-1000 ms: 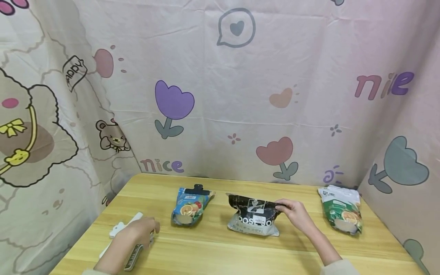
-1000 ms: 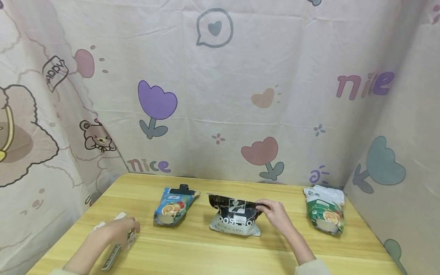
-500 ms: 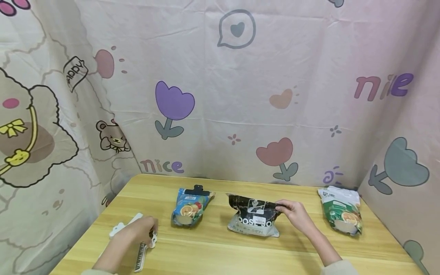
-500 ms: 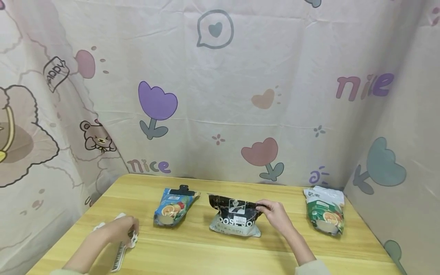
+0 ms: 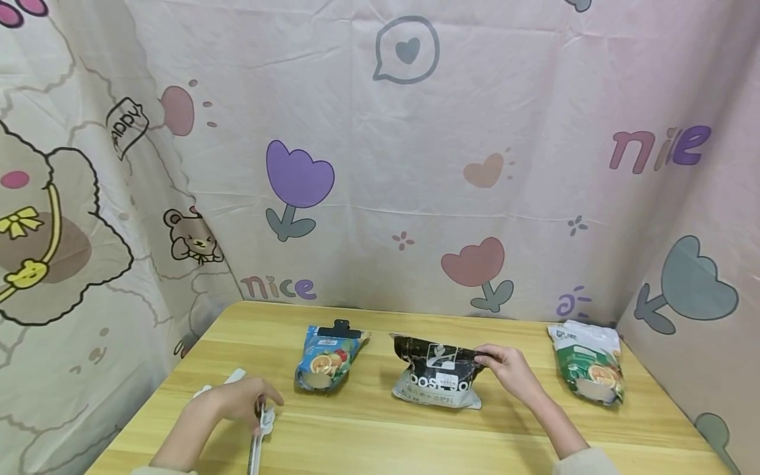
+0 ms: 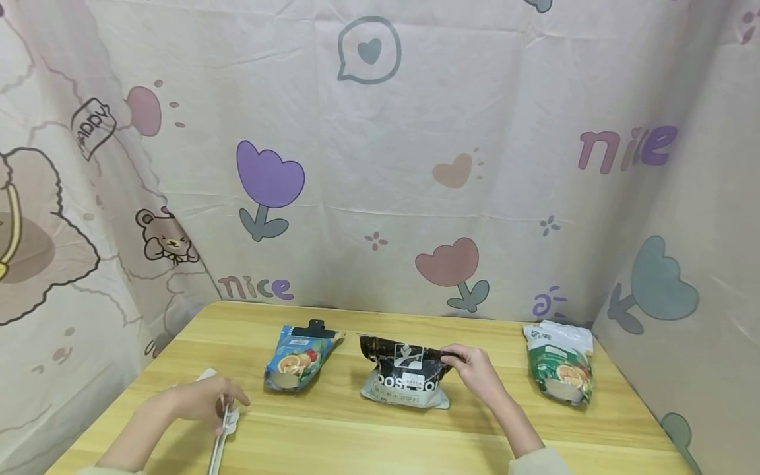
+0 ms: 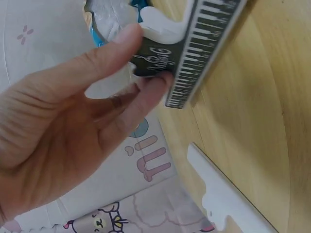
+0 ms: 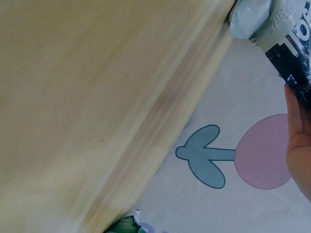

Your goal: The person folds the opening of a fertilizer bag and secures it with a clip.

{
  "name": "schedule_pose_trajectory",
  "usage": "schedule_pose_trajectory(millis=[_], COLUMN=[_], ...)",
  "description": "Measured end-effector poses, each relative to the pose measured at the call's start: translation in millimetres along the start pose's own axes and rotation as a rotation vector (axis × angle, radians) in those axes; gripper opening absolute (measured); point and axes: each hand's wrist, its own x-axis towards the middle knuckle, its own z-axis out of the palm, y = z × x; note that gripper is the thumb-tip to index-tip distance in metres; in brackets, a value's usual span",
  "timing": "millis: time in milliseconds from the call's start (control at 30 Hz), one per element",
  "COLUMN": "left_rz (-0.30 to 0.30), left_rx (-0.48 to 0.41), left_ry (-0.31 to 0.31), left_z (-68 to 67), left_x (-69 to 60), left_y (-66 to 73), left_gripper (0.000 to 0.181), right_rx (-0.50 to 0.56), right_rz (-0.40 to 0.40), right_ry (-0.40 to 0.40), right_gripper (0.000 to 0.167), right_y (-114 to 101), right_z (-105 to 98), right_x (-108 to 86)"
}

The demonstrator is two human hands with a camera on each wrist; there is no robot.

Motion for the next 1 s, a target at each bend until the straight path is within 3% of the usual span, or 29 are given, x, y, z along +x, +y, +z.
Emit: schedule_pose_trajectory(millis=[167, 333, 467, 667, 800, 900, 1000], left_rz=[0.005, 0.006, 0.038, 0.089, 0.067, 0.061, 0.09], left_rx=[-0.046, -0.124, -0.118, 0.043, 0.23, 0.312, 0.284], left_ry=[-0.012, 0.003, 0.032, 0.158, 0.258, 0.275, 0.253], left_z=[-2.1, -1.3, -0.4, 2.9, 5.0, 4.7, 3.3], left_x=[-2.7, -1.4, -0.3, 4.4, 8.4, 11.2, 13.6], left_y=[-1.5, -4.0, -4.2, -5.4, -3.5, 0.7, 6.9], left_gripper=[0.033, 0.033, 0.033, 0.033, 0.03, 0.03, 0.027], right_rx=[0.005, 0.001, -0.007, 0.004, 0.012, 0.005, -0.008], right_rz=[-0.006, -0.01, -0.018, -0.015, 0.001, 0.005, 0.003], right_ry=[-0.004, 0.001, 0.01, -0.001, -0.002, 0.0, -0.001], right_gripper=[0.01, 0.01, 0.01, 0.01, 0.01, 0.01, 0.01], right_y=[0, 0, 1, 0, 0, 1, 1], right_z=[0, 0, 0, 1, 1, 0, 0], right_x=[0.2, 0.1, 0.0, 0.3, 0.5, 0.8, 0.8])
